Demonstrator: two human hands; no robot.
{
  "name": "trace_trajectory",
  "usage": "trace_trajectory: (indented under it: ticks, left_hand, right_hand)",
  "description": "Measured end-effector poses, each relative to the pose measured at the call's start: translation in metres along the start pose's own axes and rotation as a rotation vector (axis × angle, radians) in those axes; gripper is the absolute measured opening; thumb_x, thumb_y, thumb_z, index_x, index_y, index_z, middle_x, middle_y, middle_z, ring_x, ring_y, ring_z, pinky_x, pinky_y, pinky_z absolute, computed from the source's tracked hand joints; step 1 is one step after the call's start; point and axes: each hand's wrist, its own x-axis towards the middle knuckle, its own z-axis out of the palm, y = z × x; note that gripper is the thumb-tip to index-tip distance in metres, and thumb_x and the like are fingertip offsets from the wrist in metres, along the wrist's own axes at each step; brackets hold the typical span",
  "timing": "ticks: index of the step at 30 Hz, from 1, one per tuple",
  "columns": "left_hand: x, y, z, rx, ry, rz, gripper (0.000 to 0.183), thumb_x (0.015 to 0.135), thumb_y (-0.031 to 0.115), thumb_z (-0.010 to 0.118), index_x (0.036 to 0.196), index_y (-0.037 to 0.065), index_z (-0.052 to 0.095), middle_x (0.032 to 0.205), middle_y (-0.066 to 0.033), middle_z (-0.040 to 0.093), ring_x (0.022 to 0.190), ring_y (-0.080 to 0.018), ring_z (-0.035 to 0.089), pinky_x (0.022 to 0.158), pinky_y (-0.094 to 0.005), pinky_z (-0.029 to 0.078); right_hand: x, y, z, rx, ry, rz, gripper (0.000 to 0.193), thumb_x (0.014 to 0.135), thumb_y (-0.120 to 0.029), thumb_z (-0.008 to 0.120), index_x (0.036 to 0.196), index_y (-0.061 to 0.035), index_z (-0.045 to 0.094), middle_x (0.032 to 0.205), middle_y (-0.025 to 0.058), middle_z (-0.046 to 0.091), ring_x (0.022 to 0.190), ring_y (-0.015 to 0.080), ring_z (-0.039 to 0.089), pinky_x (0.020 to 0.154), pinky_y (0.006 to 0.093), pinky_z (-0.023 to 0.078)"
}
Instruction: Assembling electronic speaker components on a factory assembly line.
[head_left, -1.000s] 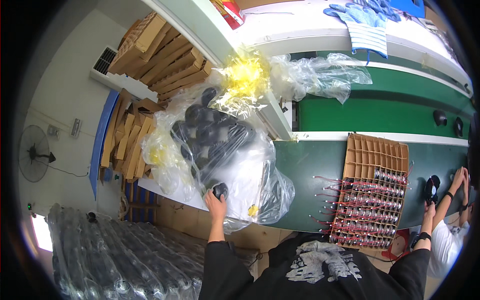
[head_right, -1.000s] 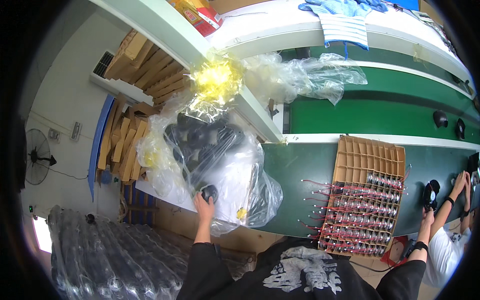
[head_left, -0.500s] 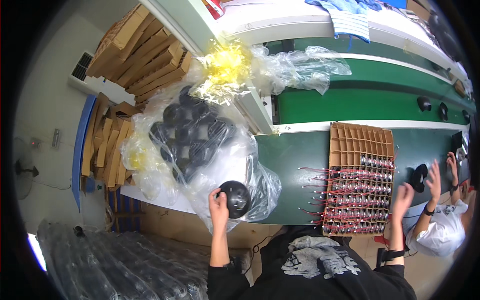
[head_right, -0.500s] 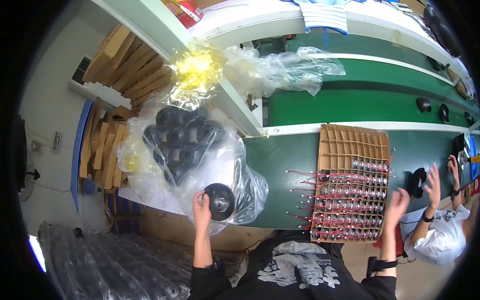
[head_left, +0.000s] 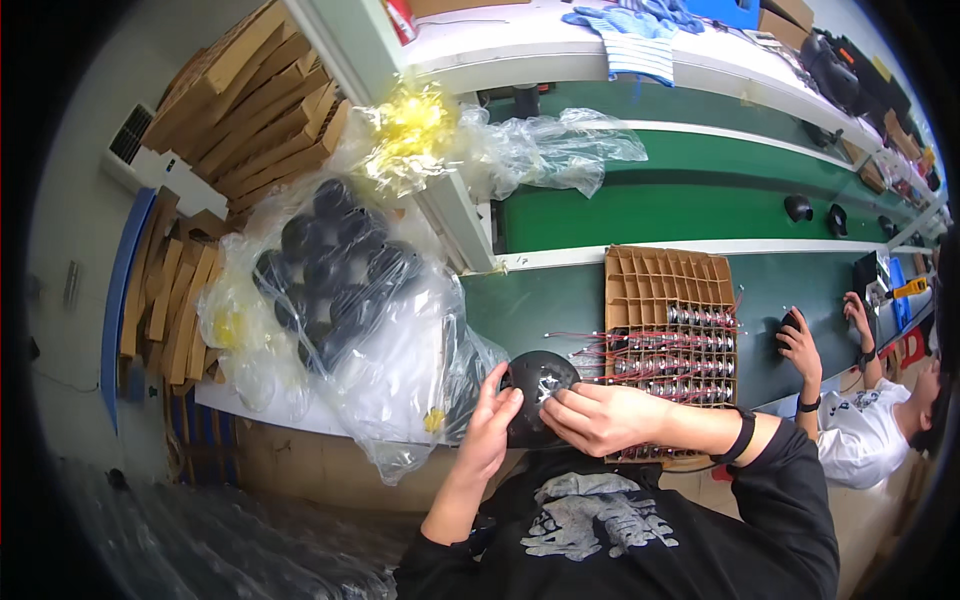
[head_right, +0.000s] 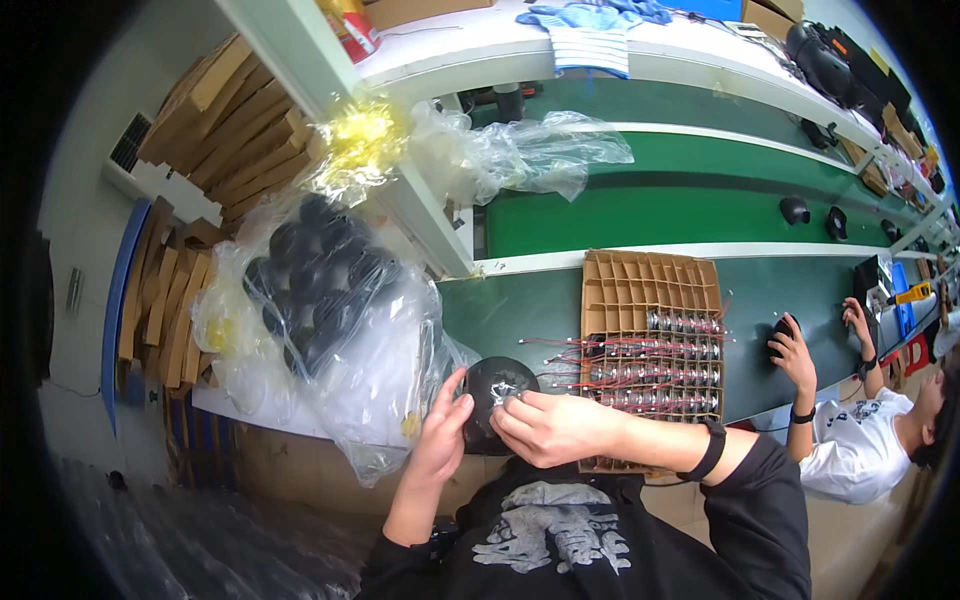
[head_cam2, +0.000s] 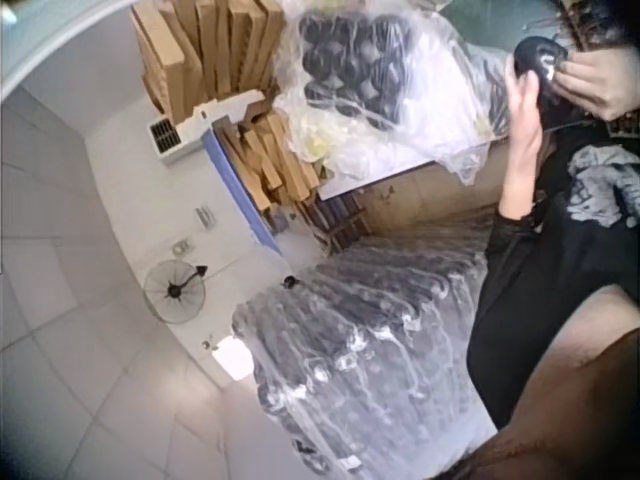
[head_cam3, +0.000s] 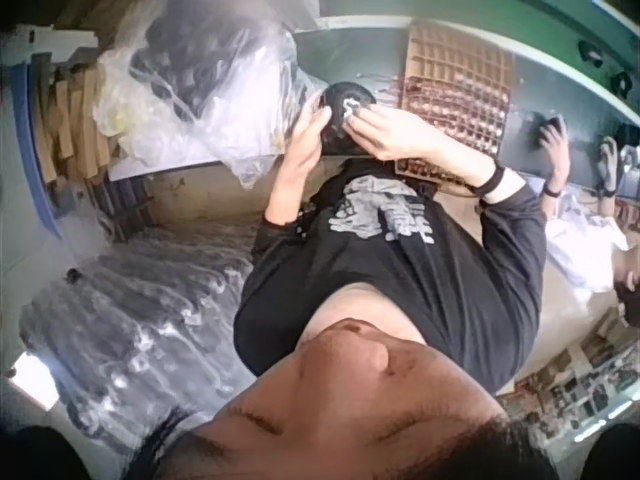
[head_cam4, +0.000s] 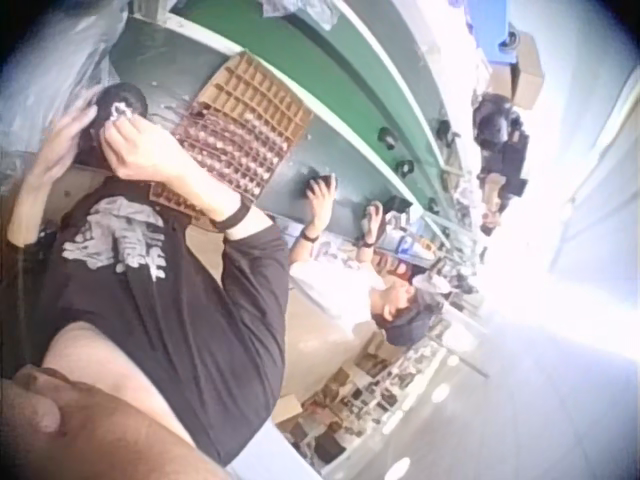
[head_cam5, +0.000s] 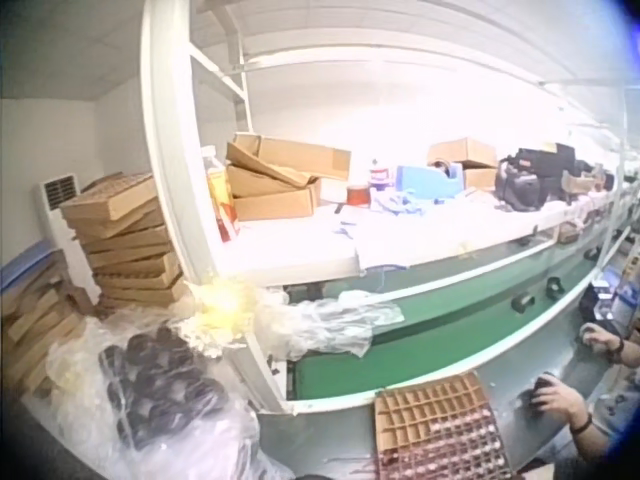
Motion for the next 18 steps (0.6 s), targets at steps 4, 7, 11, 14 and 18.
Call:
trace_trajectory:
  ticks: [4,7,11,14,18]
  left_hand:
    - [-0.004,-0.014,-0.002,-0.084,0.07,-0.002,0.046,0.097,0.015,0.045,0.14,0.004,0.03,0.125,-0.0082,0.048,0.114,-0.0122,0.044,0.099,-0.0267,0.034]
    - [-0.001,-0.023,-0.001,-0.12,0.122,0.078,0.042,0.099,0.02,0.043,0.136,0.002,0.036,0.13,-0.0081,0.045,0.118,-0.0131,0.042,0.101,-0.0274,0.032]
    - [0.008,-0.028,-0.012,0.038,0.177,0.247,0.037,0.098,0.02,0.044,0.13,0.001,0.044,0.125,-0.0077,0.052,0.111,-0.0122,0.05,0.096,-0.0263,0.038]
    - [0.006,-0.02,-0.016,0.003,0.179,0.303,0.031,0.096,0.014,0.05,0.124,0.001,0.051,0.116,-0.0053,0.057,0.106,-0.0095,0.052,0.095,-0.0251,0.038]
    - [0.001,-0.006,-0.028,-0.083,0.127,0.279,0.031,0.094,0.012,0.053,0.123,0.001,0.052,0.111,-0.0051,0.06,0.1,-0.0101,0.055,0.091,-0.0251,0.041]
  right_hand:
    - [0.009,0.001,0.001,-0.098,0.001,-0.084,0.04,0.065,-0.014,0.058,0.098,0.0063,0.063,0.095,0.0125,0.061,0.086,0.0219,0.06,0.069,0.0282,0.051]
    - [0.017,0.008,0.011,0.213,-0.034,0.127,0.026,0.067,-0.009,0.061,0.091,0.0032,0.061,0.081,0.0093,0.058,0.075,0.0205,0.061,0.061,0.0319,0.052]
    - [0.021,-0.005,0.035,0.812,0.31,0.615,0.016,0.075,0.002,0.064,0.09,0.0015,0.058,0.077,0.0061,0.06,0.065,0.0173,0.06,0.06,0.0293,0.05]
    - [0.023,-0.015,0.04,1.764,0.402,1.113,0.009,0.088,-0.002,0.056,0.096,0.0037,0.056,0.079,0.0062,0.06,0.067,0.0118,0.058,0.061,0.0269,0.048]
    - [0.038,-0.008,0.042,2.051,0.557,1.017,0.01,0.093,-0.005,0.051,0.096,0.003,0.056,0.081,0.0059,0.058,0.065,0.0107,0.054,0.062,0.0228,0.045]
